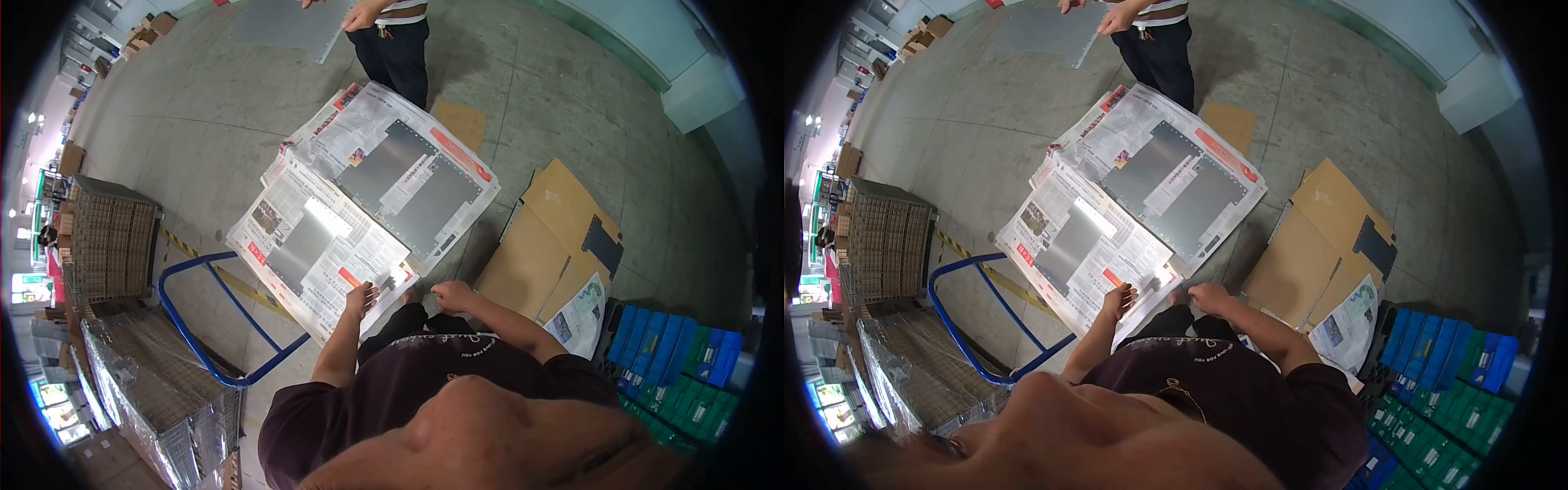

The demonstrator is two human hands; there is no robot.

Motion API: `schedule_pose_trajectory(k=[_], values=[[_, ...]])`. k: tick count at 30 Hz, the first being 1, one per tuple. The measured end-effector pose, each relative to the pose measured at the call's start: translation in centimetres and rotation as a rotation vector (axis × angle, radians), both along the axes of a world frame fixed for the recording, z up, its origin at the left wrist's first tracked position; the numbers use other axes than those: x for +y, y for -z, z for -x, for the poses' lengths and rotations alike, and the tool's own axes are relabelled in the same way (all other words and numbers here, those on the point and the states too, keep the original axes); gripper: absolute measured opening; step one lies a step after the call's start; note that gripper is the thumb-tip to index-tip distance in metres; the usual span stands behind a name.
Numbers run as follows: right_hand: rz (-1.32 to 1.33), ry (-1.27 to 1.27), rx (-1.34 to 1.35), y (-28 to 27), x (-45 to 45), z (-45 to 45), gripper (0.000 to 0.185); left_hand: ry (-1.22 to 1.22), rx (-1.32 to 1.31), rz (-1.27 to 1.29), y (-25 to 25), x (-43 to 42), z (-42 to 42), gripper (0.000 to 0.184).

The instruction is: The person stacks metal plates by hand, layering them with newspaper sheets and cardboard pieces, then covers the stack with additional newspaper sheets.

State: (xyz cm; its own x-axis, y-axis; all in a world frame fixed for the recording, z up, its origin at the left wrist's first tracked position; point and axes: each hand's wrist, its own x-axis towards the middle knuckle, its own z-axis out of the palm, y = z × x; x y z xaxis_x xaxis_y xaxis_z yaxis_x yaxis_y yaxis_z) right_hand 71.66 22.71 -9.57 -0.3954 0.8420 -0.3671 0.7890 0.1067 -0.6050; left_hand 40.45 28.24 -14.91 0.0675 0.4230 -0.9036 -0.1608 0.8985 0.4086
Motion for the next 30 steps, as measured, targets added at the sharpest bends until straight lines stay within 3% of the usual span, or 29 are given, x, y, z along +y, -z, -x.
schedule_pose_trajectory(k=[30], values=[[0.009, -0.010, -0.005, -0.12, 0.09, 0.34, 0.029, -0.001, 0.014, 0.005, 0.35, 0.00, 0.33, 0.034]])
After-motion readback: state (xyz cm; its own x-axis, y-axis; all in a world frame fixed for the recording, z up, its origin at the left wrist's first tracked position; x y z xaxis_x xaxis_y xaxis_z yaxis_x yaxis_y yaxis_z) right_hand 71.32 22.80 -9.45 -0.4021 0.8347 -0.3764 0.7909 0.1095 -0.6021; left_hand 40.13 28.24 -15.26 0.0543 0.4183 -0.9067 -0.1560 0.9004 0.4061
